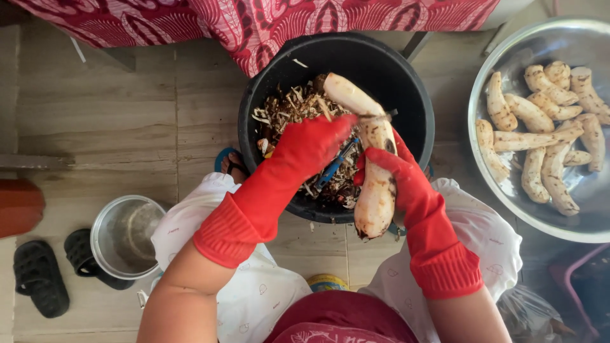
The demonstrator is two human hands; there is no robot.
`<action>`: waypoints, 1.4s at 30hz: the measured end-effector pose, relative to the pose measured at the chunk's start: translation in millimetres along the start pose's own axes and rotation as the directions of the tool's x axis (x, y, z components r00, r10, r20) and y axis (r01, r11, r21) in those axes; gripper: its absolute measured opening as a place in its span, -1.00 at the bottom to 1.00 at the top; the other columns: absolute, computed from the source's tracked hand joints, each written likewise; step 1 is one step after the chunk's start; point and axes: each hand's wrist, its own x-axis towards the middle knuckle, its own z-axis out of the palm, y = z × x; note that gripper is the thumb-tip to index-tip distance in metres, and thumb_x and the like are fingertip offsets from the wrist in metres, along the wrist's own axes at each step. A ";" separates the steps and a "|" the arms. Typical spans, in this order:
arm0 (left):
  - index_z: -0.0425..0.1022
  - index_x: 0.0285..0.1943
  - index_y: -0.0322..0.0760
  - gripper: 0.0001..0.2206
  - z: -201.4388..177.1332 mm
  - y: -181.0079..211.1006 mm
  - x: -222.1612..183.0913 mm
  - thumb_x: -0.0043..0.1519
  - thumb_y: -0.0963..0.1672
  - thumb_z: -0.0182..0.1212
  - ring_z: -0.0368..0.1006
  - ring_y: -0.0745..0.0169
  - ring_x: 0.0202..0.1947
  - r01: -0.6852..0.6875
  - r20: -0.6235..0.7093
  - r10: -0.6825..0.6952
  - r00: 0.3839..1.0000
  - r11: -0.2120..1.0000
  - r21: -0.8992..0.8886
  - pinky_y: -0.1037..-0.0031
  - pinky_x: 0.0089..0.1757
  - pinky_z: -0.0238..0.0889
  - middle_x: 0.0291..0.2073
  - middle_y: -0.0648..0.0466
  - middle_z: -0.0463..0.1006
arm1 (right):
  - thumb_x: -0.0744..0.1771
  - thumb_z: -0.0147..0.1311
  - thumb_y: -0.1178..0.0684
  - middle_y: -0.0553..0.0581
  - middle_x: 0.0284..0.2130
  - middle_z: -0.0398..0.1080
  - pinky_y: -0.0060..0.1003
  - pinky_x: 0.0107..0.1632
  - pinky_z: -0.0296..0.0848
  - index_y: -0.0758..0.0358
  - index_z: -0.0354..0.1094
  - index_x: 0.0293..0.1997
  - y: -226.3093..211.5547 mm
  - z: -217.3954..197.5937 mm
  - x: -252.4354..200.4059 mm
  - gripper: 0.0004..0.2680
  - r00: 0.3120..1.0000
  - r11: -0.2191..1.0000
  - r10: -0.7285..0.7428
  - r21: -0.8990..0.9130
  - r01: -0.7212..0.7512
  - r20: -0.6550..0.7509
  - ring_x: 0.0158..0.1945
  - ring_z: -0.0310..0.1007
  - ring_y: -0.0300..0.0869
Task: Peeling the outer skin of cassava roots using a small hand tool over a bucket.
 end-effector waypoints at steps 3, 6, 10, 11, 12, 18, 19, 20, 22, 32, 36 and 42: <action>0.34 0.11 0.05 -0.72 44.9 -14.8 1.2 0.24 -0.15 0.15 0.55 -0.10 -0.52 -0.005 -0.096 0.043 0.994 0.931 0.364 -0.02 -0.46 0.45 -0.50 0.03 0.49 | 0.23 0.20 0.14 0.51 -0.48 0.39 0.14 -0.31 0.56 0.05 0.04 0.47 4.9 -4.6 4.0 -0.40 0.999 1.000 0.000 0.016 0.000 -0.036 -0.49 0.51 0.34; 0.34 0.14 0.03 -0.69 58.6 -27.2 6.1 0.21 -0.17 0.13 0.55 -0.04 -0.54 -0.044 -0.121 0.099 0.988 0.918 0.394 0.04 -0.49 0.44 -0.47 0.07 0.50 | 0.23 0.19 0.17 0.51 -0.49 0.39 0.16 -0.33 0.56 0.00 0.03 0.48 5.8 -7.3 6.3 -0.38 0.999 0.998 -0.030 -0.054 0.028 -0.037 -0.49 0.52 0.35; 0.30 0.13 0.01 -0.68 84.0 -23.7 13.2 0.21 -0.16 0.18 0.49 0.03 -0.61 0.016 -0.252 0.148 0.956 0.835 0.551 0.08 -0.55 0.40 -0.51 0.09 0.45 | 0.23 0.19 0.18 0.54 -0.49 0.39 0.15 -0.32 0.56 -0.02 -0.01 0.49 3.8 0.0 1.5 -0.37 0.997 1.000 -0.026 -0.010 0.025 -0.067 -0.49 0.51 0.37; 0.29 0.17 0.00 -0.63 91.7 -22.8 17.7 0.17 -0.16 0.19 0.47 0.04 -0.63 0.057 -0.310 0.153 0.938 0.817 0.574 0.06 -0.57 0.37 -0.53 0.10 0.42 | 0.24 0.19 0.16 0.50 -0.50 0.39 0.10 -0.33 0.56 0.00 0.02 0.47 1.3 3.0 0.3 -0.39 0.996 0.998 -0.050 -0.027 0.048 -0.069 -0.49 0.52 0.33; 0.28 0.20 0.00 -0.57 99.4 -22.1 19.7 0.14 -0.16 0.21 0.45 0.06 -0.65 0.101 -0.363 0.155 0.919 0.797 0.595 0.05 -0.59 0.34 -0.54 0.10 0.39 | 0.24 0.19 0.14 0.46 -0.51 0.40 0.06 -0.35 0.56 0.01 0.05 0.46 0.3 6.6 -1.4 -0.41 0.995 0.997 -0.069 -0.042 0.066 -0.069 -0.49 0.53 0.28; 0.16 0.40 -0.03 -0.54 95.1 -15.0 21.5 0.28 -0.11 0.08 0.59 -0.33 -0.23 0.263 -0.054 -0.268 0.962 0.960 -0.091 -0.15 -0.19 0.47 -0.21 -0.13 0.53 | 0.25 0.22 0.15 0.55 -0.44 0.43 0.18 -0.25 0.63 -0.08 -0.06 0.51 19.4 -10.0 23.3 -0.35 0.995 0.995 -0.051 0.079 0.058 -0.088 -0.43 0.56 0.34; 0.16 0.40 -0.03 -0.54 87.6 -12.9 18.9 0.28 -0.11 0.08 0.59 -0.33 -0.23 0.265 -0.057 -0.270 0.961 0.960 -0.088 -0.15 -0.19 0.47 -0.21 -0.13 0.53 | 0.25 0.22 0.15 0.55 -0.44 0.43 0.18 -0.25 0.63 -0.08 -0.06 0.51 20.7 -10.7 24.8 -0.35 0.995 0.995 -0.052 0.080 0.058 -0.083 -0.43 0.56 0.34; 0.22 0.37 -0.07 -0.62 81.4 -9.3 16.3 0.34 -0.09 0.02 0.59 -0.34 -0.19 0.239 -0.080 -0.255 0.964 0.957 -0.166 -0.13 -0.15 0.47 -0.20 -0.16 0.57 | 0.25 0.23 0.14 0.56 -0.44 0.42 0.22 -0.25 0.62 -0.07 -0.07 0.51 22.2 -12.6 24.8 -0.35 0.995 0.993 -0.051 0.101 0.060 -0.090 -0.43 0.56 0.36; 0.28 0.34 -0.11 -0.68 66.0 -4.2 13.9 0.40 -0.07 -0.03 0.58 -0.35 -0.14 0.206 -0.100 -0.236 0.967 0.948 -0.244 -0.11 -0.11 0.47 -0.19 -0.20 0.60 | 0.25 0.23 0.13 0.57 -0.44 0.42 0.25 -0.26 0.61 -0.06 -0.08 0.51 23.9 -17.3 25.7 -0.35 0.993 0.990 -0.052 0.125 0.065 -0.104 -0.43 0.55 0.38; 0.21 0.39 0.04 -0.64 66.6 9.8 20.8 0.43 0.03 -0.19 0.54 -0.38 -0.07 0.387 -0.036 -0.398 0.917 0.907 -0.167 -0.04 0.01 0.42 -0.12 -0.29 0.55 | 0.29 0.16 -0.06 0.41 -0.43 0.48 0.10 -0.17 0.60 0.14 0.36 0.03 37.4 -31.2 40.0 -0.74 0.993 0.940 0.060 0.330 -0.090 0.102 -0.39 0.59 0.18; 0.20 0.44 -0.27 -0.50 26.2 40.2 13.4 0.41 0.05 -0.18 0.42 -0.49 0.16 0.499 0.013 -0.582 0.813 0.685 -0.530 -0.16 0.17 0.24 0.06 -0.46 0.52 | 0.28 0.18 0.05 0.41 -0.27 0.51 0.19 0.02 0.54 0.33 0.39 -0.02 48.9 -37.7 45.7 -0.76 0.984 0.892 -0.044 0.450 -0.040 0.173 -0.20 0.61 0.19; 0.18 0.41 -0.29 -0.35 22.2 15.0 32.1 0.14 -0.21 0.44 0.59 0.09 -0.05 0.135 0.630 -0.548 0.551 -0.686 -0.715 0.33 -0.04 0.59 0.11 0.08 0.43 | 0.12 0.24 0.33 0.38 -0.13 0.46 0.21 0.08 0.51 0.35 0.29 0.12 30.9 -30.5 28.7 -0.54 0.993 0.985 -0.103 0.141 0.095 0.050 -0.06 0.56 0.20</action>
